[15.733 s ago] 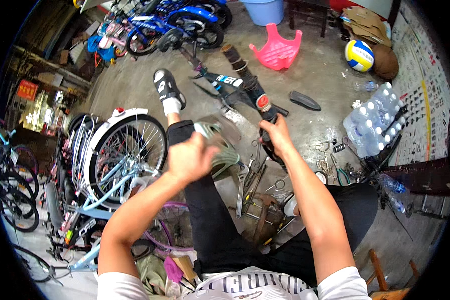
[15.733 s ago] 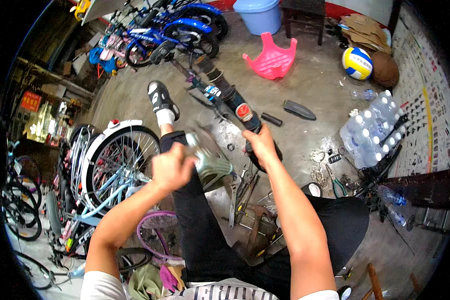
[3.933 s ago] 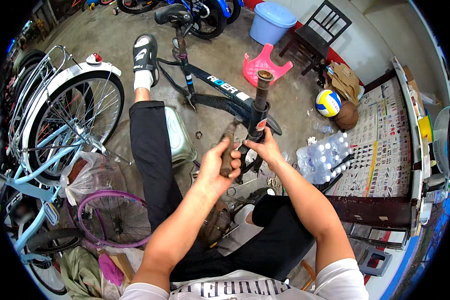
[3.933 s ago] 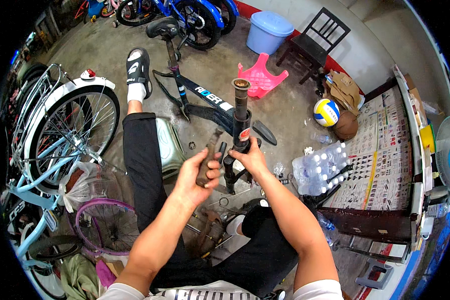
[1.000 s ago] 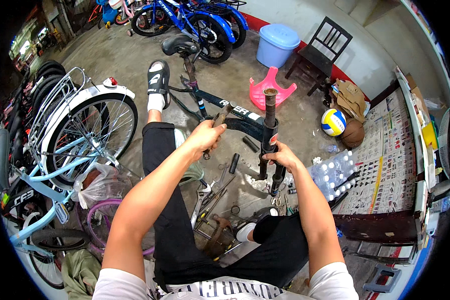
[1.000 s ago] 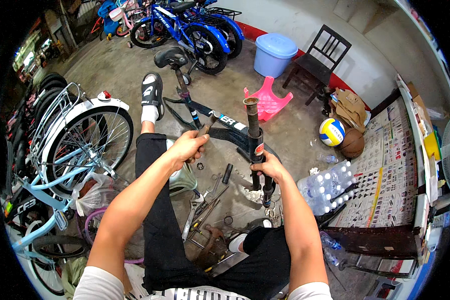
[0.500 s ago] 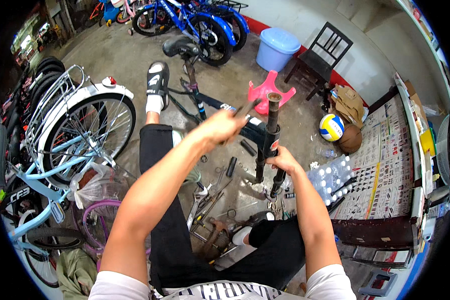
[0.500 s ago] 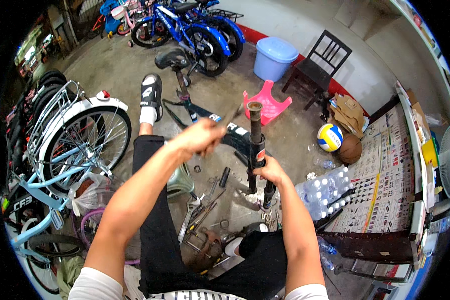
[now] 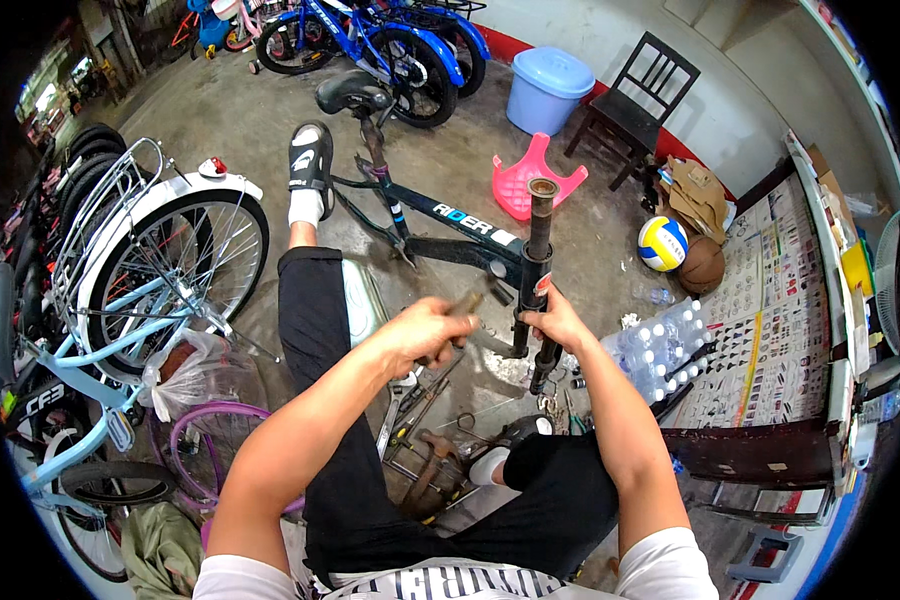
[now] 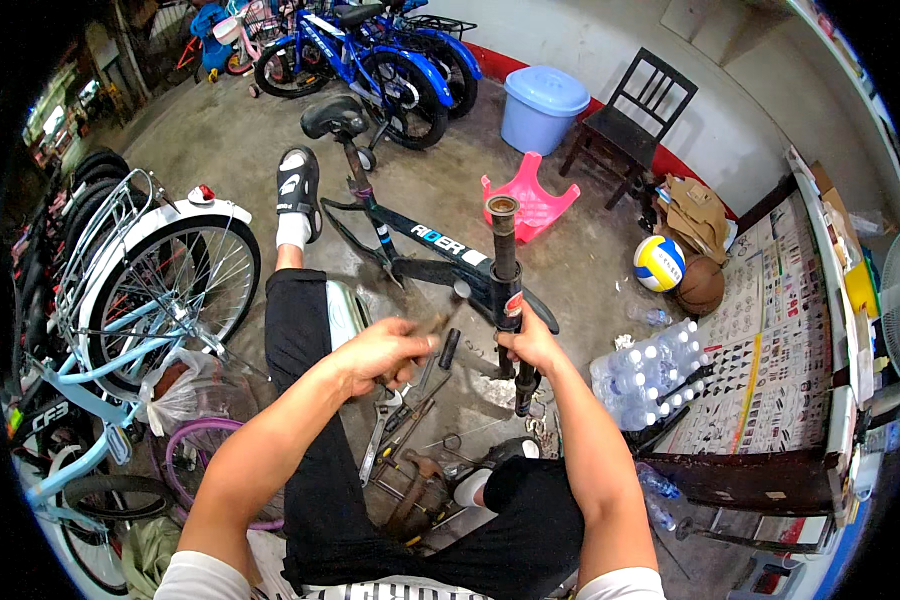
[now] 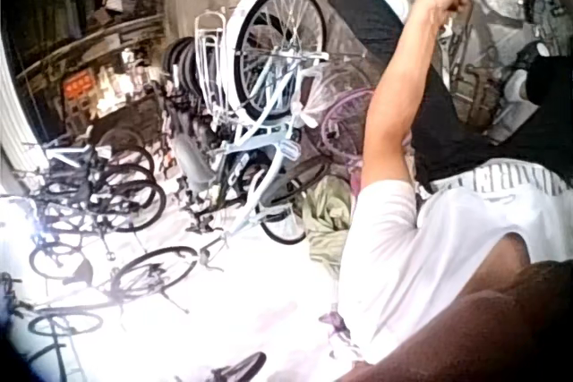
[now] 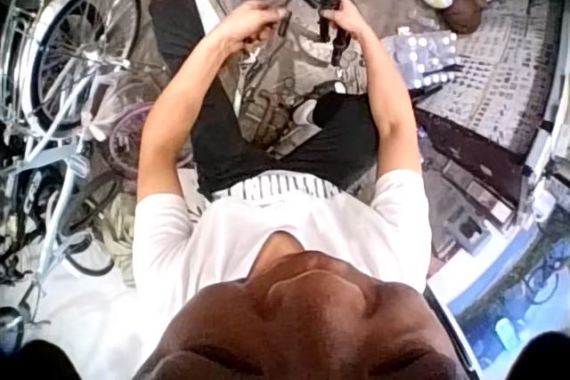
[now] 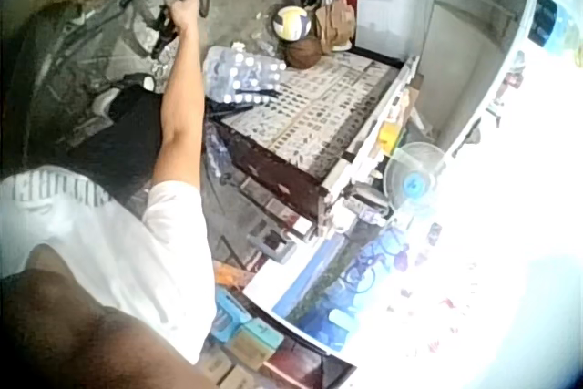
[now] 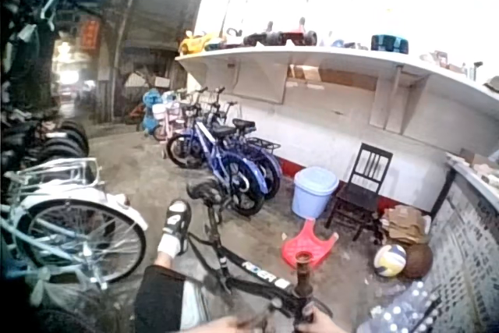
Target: The person uses a hammer to tap and remove parts from a bicycle fork assembly by hand while sitting on the floor.
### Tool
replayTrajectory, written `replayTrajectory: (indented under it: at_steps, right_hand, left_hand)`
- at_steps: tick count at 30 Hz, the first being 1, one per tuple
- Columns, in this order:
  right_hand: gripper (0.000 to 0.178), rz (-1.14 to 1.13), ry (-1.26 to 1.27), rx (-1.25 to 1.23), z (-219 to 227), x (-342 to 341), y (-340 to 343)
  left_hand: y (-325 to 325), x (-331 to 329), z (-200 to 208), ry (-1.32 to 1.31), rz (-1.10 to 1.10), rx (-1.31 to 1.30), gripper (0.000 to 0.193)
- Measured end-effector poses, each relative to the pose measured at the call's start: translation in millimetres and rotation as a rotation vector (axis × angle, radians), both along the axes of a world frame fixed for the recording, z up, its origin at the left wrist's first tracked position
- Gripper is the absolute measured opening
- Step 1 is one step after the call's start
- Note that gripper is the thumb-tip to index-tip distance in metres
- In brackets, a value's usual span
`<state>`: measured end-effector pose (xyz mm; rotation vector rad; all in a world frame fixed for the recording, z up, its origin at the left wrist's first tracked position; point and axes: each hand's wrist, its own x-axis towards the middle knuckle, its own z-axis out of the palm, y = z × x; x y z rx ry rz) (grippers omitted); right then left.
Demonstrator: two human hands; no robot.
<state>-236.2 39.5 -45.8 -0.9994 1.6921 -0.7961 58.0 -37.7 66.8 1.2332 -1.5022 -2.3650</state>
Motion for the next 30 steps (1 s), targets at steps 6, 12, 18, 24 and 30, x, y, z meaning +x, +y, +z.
replayTrajectory:
  at_steps: [6,12,18,24,30]
  right_hand:
    - [0.065,0.009,0.035,-0.075,-3,4,1]
    - [0.074,-0.052,0.066,-0.068,-3,11,-2]
    - [0.085,-0.09,-0.066,-0.09,-17,-1,4]
    - [0.099,-0.077,0.067,-0.109,-9,12,-2]
    - [0.125,-0.003,0.39,-0.173,-20,1,8]
  left_hand:
    - [-47,-21,64,0.089,-0.208,0.164,0.027]
    - [-10,-3,48,0.091,-0.005,0.375,0.02]
    - [-40,-25,92,0.306,0.128,0.38,0.029]
    - [12,12,46,0.051,0.092,0.242,0.022]
    - [25,-3,15,0.068,0.146,-0.024,0.025]
